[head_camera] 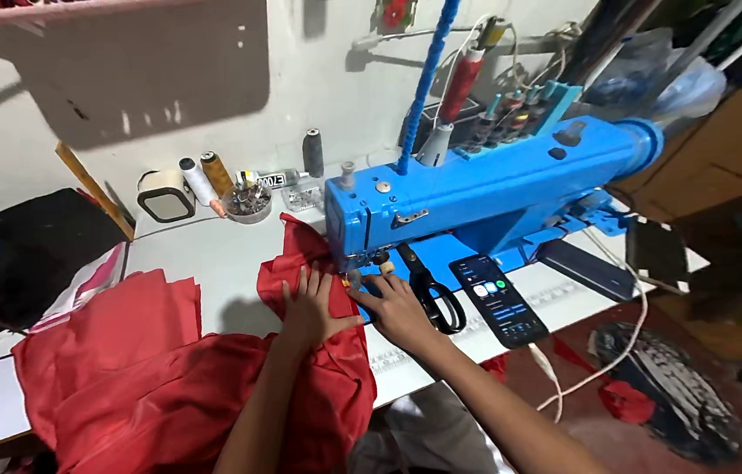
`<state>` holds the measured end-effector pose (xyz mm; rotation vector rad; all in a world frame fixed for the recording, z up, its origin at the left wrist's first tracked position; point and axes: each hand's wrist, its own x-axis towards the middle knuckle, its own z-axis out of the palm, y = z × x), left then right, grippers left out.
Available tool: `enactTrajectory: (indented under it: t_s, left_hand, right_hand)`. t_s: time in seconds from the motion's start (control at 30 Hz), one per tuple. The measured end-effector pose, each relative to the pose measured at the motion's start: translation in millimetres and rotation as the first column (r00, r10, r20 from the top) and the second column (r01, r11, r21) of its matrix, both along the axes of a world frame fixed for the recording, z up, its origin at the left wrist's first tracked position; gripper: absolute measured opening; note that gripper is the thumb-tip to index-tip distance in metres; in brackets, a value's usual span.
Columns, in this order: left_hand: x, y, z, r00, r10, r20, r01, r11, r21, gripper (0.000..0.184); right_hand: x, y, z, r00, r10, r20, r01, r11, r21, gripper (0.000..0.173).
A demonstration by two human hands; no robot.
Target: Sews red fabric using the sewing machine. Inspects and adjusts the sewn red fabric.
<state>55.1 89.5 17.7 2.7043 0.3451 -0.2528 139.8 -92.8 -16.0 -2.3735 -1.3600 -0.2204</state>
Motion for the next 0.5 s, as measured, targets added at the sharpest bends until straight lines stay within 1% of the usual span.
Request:
enactTrajectory:
  t_s: [0.07,0.13,0.23,0.3,0.5]
  left_hand:
    - [5,3,1,1.0,-0.001,-0.007,0.002,1.0,0.009,0.108]
    - [10,6,4,0.999,-0.007,-0.044,0.007,1.0,0.015,0.105]
    - [14,8,8,0.997,-0.021,-0.078,0.022,1.0,0.016,0.102]
    - [16,10,9,0.995,-0.028,-0.097,0.031,0.999,0.029,0.101]
    - [29,10,14,0.985,0.007,-0.173,0.003,0.998,0.055,0.097]
  right_hand:
    - [0,2,0,1.0,-0.014,0.014,0.014,1.0,-0.006,0.048]
    - [1,1,0,1.0,0.005,-0.004,-0.005,1.0,0.014,0.047]
    - [5,-4,-4,0.996,0.086,0.0,-0.085,0.988,0.129,0.04]
    - [6,-6,-5,0.994,0.108,0.006,-0.108,0.98,0.164,0.037]
    - [3,-2,-3,0.999,0.039,0.01,-0.04,0.993,0.114,0.037]
